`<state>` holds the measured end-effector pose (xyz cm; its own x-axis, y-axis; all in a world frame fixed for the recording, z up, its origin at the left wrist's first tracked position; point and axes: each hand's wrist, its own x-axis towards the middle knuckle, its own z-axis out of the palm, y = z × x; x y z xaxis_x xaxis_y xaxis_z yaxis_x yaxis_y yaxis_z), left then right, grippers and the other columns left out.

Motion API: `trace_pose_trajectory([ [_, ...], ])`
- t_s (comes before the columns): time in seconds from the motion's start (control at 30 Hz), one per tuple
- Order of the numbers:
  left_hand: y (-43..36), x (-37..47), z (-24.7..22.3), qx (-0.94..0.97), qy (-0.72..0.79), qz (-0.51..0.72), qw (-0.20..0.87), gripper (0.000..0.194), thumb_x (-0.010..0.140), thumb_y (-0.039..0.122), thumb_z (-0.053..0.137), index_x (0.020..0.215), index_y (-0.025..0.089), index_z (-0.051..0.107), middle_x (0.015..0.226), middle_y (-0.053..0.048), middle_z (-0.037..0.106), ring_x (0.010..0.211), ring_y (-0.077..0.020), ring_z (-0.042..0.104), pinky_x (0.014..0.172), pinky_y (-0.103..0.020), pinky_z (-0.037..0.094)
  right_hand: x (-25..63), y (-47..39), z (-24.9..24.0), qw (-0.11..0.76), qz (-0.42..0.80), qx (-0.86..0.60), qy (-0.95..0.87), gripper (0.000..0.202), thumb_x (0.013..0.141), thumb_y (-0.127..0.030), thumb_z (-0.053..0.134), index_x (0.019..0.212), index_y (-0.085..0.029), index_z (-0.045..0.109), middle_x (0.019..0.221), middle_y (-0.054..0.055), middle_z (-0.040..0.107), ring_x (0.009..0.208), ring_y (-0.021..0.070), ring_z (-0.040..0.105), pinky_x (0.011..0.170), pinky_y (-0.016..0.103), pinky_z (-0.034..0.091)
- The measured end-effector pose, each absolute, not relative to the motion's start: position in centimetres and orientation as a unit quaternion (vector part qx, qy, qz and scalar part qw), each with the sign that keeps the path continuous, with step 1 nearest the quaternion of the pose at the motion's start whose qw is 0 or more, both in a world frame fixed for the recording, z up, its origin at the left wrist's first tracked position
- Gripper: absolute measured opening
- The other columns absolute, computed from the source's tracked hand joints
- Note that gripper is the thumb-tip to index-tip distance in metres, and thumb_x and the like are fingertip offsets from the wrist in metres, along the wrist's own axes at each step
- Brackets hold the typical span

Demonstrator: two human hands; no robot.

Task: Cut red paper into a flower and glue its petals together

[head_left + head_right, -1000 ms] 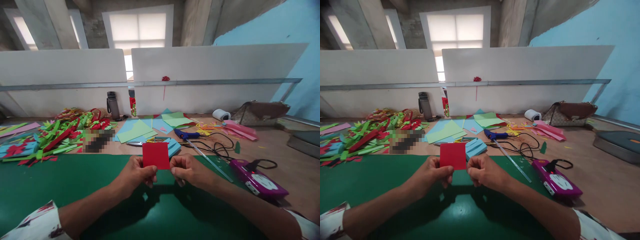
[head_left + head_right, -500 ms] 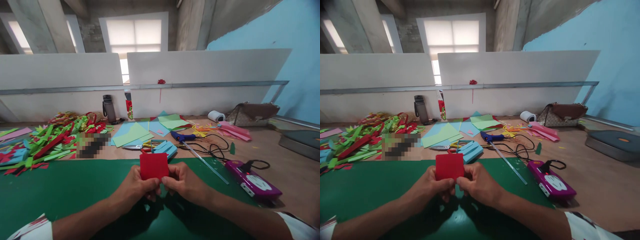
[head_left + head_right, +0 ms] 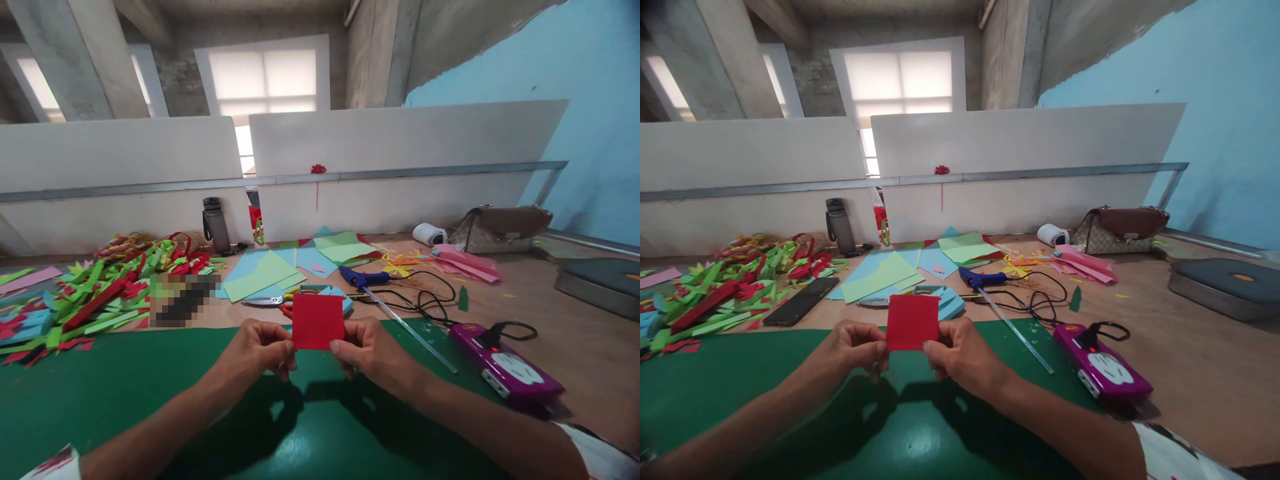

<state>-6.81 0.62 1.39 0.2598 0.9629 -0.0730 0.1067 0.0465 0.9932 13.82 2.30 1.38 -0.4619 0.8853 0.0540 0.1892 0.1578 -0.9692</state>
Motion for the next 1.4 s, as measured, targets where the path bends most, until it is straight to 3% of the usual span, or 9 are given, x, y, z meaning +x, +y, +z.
trace_pose_trajectory([
  [0.13,0.7,-6.9,1.1,0.542,0.460,0.437,0.551,0.019,0.070,0.033,0.066,0.069,0.014,0.064,0.066,-0.005,0.065,0.058,-0.0143,0.059,0.057,-0.026,0.047,13.7,2.9,1.2,0.385,0.521,-0.409,-0.643,0.022,0.072,-0.031,0.057,0.057,-0.016,0.050,0.050,-0.005,0.050,0.042,0.0075,0.045,0.044,0.021,0.038],
  [0.23,-0.1,-5.3,0.6,0.547,0.392,0.439,0.595,0.036,0.067,0.034,0.070,0.099,0.019,0.065,0.105,-0.008,0.065,0.092,-0.0205,0.059,0.072,-0.027,0.048,12.9,2.7,0.8,0.412,0.531,-0.409,-0.617,0.025,0.075,-0.039,0.054,0.066,-0.016,0.052,0.056,-0.004,0.051,0.045,0.0077,0.046,0.048,0.022,0.041],
  [0.3,-0.7,-3.8,0.2,0.540,0.336,0.445,0.630,0.034,0.072,0.041,0.064,0.096,0.018,0.065,0.096,-0.008,0.066,0.087,-0.0198,0.060,0.074,-0.029,0.048,12.2,2.2,0.4,0.399,0.543,-0.402,-0.620,0.026,0.074,-0.041,0.052,0.072,-0.015,0.053,0.057,-0.003,0.051,0.046,0.0083,0.048,0.049,0.023,0.042],
  [0.4,-0.7,-2.6,0.1,0.471,0.343,0.487,0.650,0.042,0.083,0.049,0.043,0.082,0.012,0.064,0.069,-0.008,0.065,0.058,-0.0166,0.058,0.063,-0.033,0.049,11.4,1.4,-0.2,0.342,0.547,-0.398,-0.652,0.022,0.074,-0.036,0.051,0.070,-0.014,0.055,0.058,-0.001,0.055,0.048,0.0092,0.050,0.048,0.023,0.041],
  [0.6,3.0,-5.5,0.8,0.399,0.425,0.604,0.543,0.042,0.077,0.044,0.053,0.098,0.009,0.060,0.092,-0.015,0.068,0.087,-0.0268,0.064,0.063,-0.032,0.050,12.0,2.0,-0.5,0.239,0.440,-0.399,-0.768,0.008,0.067,-0.017,0.058,0.072,-0.015,0.064,0.064,-0.002,0.058,0.059,0.0113,0.051,0.052,0.021,0.037],
  [0.83,5.6,-9.0,-1.2,0.354,0.482,0.606,0.524,0.037,0.078,0.042,0.055,0.090,0.007,0.061,0.079,-0.014,0.069,0.071,-0.0220,0.066,0.060,-0.030,0.052,12.0,3.9,0.9,0.191,0.289,-0.443,-0.827,0.022,0.072,-0.020,0.055,0.092,-0.015,0.063,0.087,0.005,0.064,0.078,0.0193,0.055,0.065,0.027,0.038],
  [1.03,6.4,-10.1,-2.1,0.315,0.506,0.616,0.516,0.030,0.084,0.034,0.048,0.082,0.007,0.059,0.068,-0.011,0.068,0.057,-0.0183,0.066,0.051,-0.025,0.050,11.7,4.5,3.4,0.131,0.206,-0.447,-0.860,0.015,0.079,-0.020,0.050,0.076,-0.017,0.065,0.065,0.000,0.062,0.059,0.0138,0.055,0.051,0.022,0.034],
  [1.27,6.2,-9.7,-1.9,0.314,0.495,0.620,0.521,0.028,0.086,0.033,0.045,0.084,0.008,0.057,0.064,-0.010,0.068,0.053,-0.0178,0.065,0.048,-0.024,0.050,9.8,9.7,6.9,0.093,0.032,-0.479,-0.872,0.019,0.087,-0.021,0.050,0.096,-0.012,0.064,0.092,0.011,0.065,0.085,0.0229,0.058,0.072,0.035,0.044],
  [1.4,5.7,-9.5,-1.6,0.304,0.496,0.621,0.525,0.026,0.086,0.031,0.046,0.082,0.008,0.056,0.062,-0.009,0.067,0.051,-0.0165,0.064,0.048,-0.024,0.050,9.7,13.1,6.3,0.041,0.006,-0.487,-0.872,0.028,0.088,-0.029,0.053,0.114,-0.016,0.054,0.114,0.008,0.057,0.094,0.0203,0.059,0.078,0.040,0.050],
])
